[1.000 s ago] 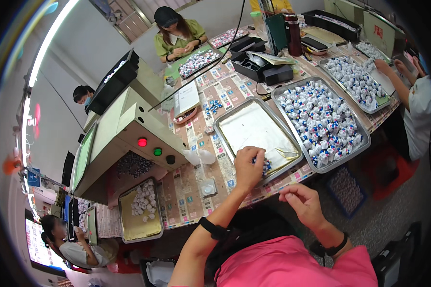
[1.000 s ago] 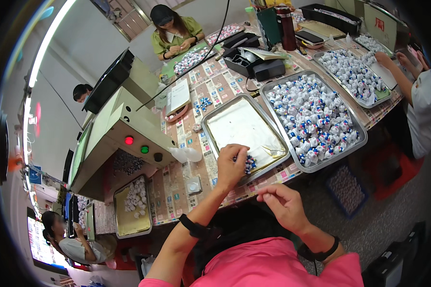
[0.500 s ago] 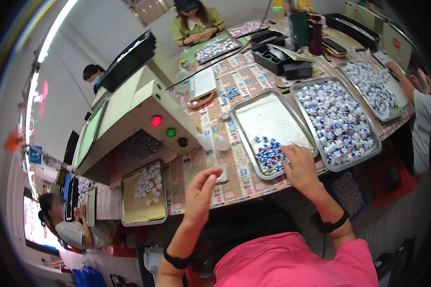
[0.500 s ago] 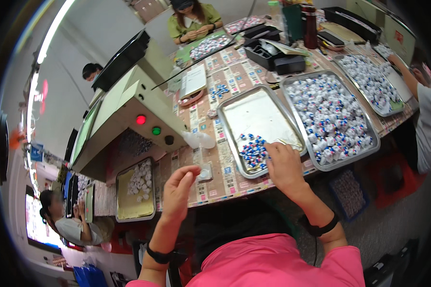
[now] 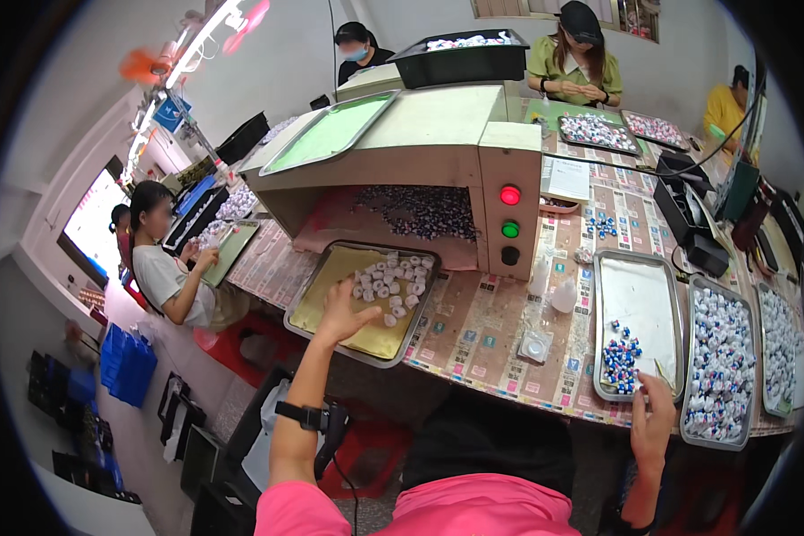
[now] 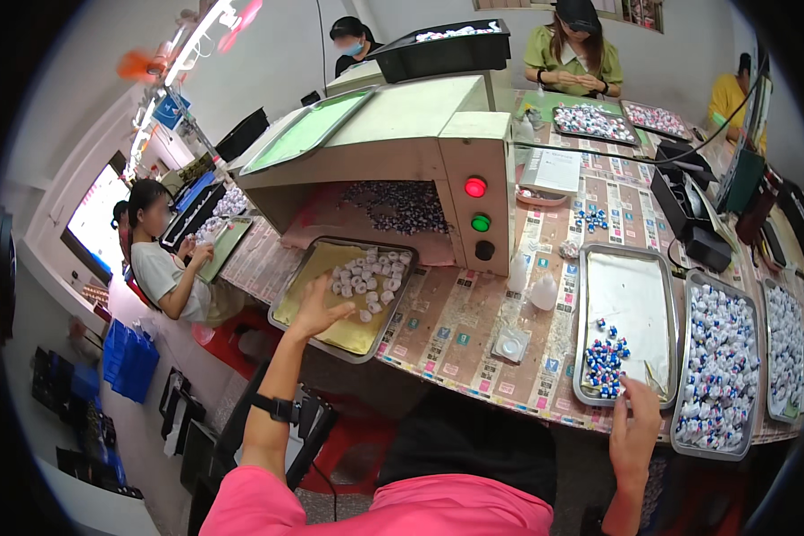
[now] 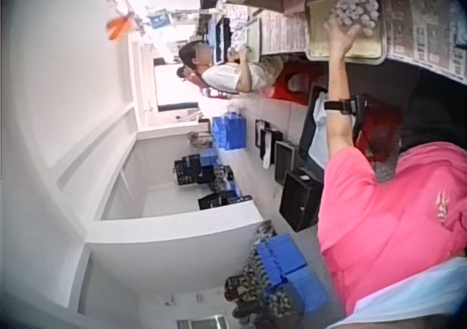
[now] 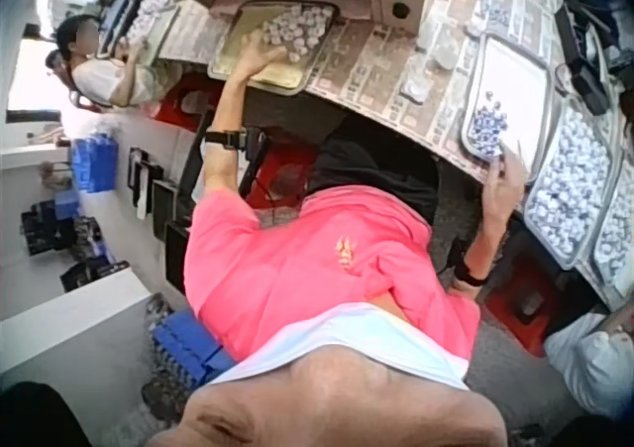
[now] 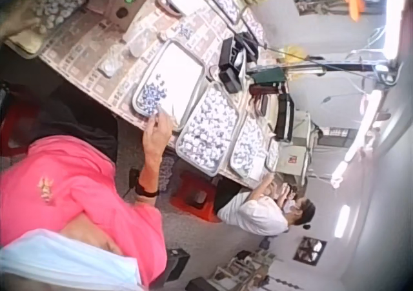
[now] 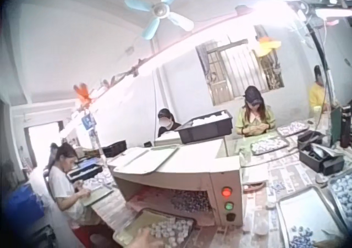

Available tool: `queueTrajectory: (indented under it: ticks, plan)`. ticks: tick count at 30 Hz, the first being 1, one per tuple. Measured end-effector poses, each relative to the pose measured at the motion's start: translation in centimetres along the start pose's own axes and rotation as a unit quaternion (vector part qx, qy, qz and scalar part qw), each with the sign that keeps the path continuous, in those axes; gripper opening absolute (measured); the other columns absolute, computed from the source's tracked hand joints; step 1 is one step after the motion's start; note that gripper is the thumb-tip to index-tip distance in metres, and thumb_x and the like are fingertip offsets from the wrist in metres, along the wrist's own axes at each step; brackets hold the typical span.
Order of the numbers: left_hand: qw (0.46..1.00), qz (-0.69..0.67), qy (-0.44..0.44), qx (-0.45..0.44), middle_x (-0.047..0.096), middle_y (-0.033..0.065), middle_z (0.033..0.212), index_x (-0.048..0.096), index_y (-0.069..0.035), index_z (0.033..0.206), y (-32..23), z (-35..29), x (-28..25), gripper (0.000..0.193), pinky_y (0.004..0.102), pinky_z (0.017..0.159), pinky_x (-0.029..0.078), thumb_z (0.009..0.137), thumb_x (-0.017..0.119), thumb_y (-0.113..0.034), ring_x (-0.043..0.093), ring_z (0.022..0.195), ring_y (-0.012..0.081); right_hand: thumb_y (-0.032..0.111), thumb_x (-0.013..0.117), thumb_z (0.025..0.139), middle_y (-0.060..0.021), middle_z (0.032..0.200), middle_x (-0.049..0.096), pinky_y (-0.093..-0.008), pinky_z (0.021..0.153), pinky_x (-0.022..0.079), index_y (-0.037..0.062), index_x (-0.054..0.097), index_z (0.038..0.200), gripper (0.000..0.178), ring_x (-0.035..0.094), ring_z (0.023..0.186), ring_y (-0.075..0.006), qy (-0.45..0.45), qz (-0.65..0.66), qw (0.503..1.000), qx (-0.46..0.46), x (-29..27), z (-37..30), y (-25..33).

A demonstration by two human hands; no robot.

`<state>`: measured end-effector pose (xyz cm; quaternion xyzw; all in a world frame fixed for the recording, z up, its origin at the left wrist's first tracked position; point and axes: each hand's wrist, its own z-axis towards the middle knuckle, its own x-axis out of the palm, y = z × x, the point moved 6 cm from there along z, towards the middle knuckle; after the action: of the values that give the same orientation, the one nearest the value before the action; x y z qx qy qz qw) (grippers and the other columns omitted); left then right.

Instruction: Assemble small plastic components by pressing blue pieces into white housings.

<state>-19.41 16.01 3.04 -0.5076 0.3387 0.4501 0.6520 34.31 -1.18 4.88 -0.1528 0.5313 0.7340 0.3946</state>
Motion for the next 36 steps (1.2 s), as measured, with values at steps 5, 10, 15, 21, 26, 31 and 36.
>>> queueTrajectory:
  ticks: [5, 10, 15, 21, 26, 31, 36]
  plan:
    - [0.984, -0.142, 0.051, -0.095, 0.039, 0.0279, 0.133, 0.031, 0.002, 0.138, 2.7, 2.8, 2.6, 0.091, 0.0429, 0.102, 0.034, 0.069, 0.076, -0.037, 0.039, 0.124, 0.0408, -0.003, 0.057, 0.079, -0.016, 0.099, 0.061, -0.0372, 0.083, 0.044, -0.0019, 0.061, 0.101, 0.022, 0.057, 0.093, -0.0314, 0.031, -0.004, 0.999, -0.04, 0.4, -0.8, 2.7]
    - [0.986, -0.161, 0.032, 0.005, 0.041, 0.027, 0.13, 0.029, 0.0, 0.139, -0.2, 3.0, 4.6, 0.095, 0.042, 0.102, 0.035, 0.067, 0.078, -0.038, 0.041, 0.121, 0.0401, -0.004, 0.058, 0.079, -0.0143, 0.098, 0.062, -0.033, 0.081, 0.046, -0.002, 0.061, 0.1, 0.022, 0.059, 0.091, -0.0266, 0.059, 0.009, 0.997, -0.047, 1.6, -0.1, 4.4]
    - [0.976, -0.188, 0.085, 0.072, 0.028, 0.0235, 0.137, 0.028, -0.003, 0.139, -3.3, 0.6, 4.1, 0.098, 0.0407, 0.107, 0.028, 0.062, 0.082, -0.03, 0.029, 0.128, 0.0377, -0.002, 0.06, 0.078, -0.0151, 0.097, 0.062, -0.0364, 0.081, 0.045, -0.0012, 0.062, 0.097, 0.019, 0.058, 0.091, -0.031, 0.086, 0.049, 0.994, -0.038, 3.3, 0.9, 6.1]
    - [0.965, -0.211, 0.144, 0.057, 0.032, 0.0222, 0.132, 0.029, -0.004, 0.138, -3.3, -0.7, 1.3, 0.094, 0.0387, 0.106, 0.029, 0.061, 0.08, -0.023, 0.033, 0.126, 0.0353, -0.003, 0.06, 0.078, -0.0148, 0.095, 0.062, -0.0357, 0.079, 0.044, -0.0017, 0.062, 0.095, 0.017, 0.058, 0.089, -0.0304, 0.096, 0.056, 0.994, -0.021, 4.0, 1.4, 6.5]
    - [0.962, -0.177, 0.205, -0.037, 0.042, 0.0196, 0.116, 0.038, -0.003, 0.13, -4.0, -2.0, 0.8, 0.079, 0.0375, 0.099, 0.036, 0.063, 0.077, -0.018, 0.043, 0.113, 0.0341, -0.004, 0.06, 0.078, -0.0143, 0.094, 0.062, -0.035, 0.078, 0.045, -0.0021, 0.062, 0.094, 0.016, 0.058, 0.087, -0.0298, 0.086, 0.057, 0.995, -0.009, 4.2, 1.4, 5.9]
    - [0.987, -0.121, 0.104, 0.034, 0.045, 0.0213, 0.105, 0.045, -0.002, 0.113, -5.8, -3.3, 2.0, 0.049, 0.0389, 0.088, 0.041, 0.069, 0.066, -0.008, 0.047, 0.098, 0.0379, -0.004, 0.06, 0.078, -0.0142, 0.094, 0.062, -0.0344, 0.077, 0.045, -0.002, 0.062, 0.094, 0.016, 0.058, 0.087, -0.0289, 0.099, 0.042, 0.994, -0.017, 4.6, 1.7, 6.5]
    - [0.984, -0.156, 0.074, 0.034, 0.048, 0.0156, 0.102, 0.05, -0.003, 0.112, -6.2, -3.5, 2.3, 0.046, 0.0342, 0.083, 0.044, 0.069, 0.065, -0.003, 0.052, 0.094, 0.0299, -0.004, 0.059, 0.078, -0.0142, 0.095, 0.062, -0.0342, 0.079, 0.045, -0.0021, 0.062, 0.094, 0.016, 0.058, 0.088, -0.0292, 0.095, 0.046, 0.994, -0.003, 4.6, 1.7, 5.9]
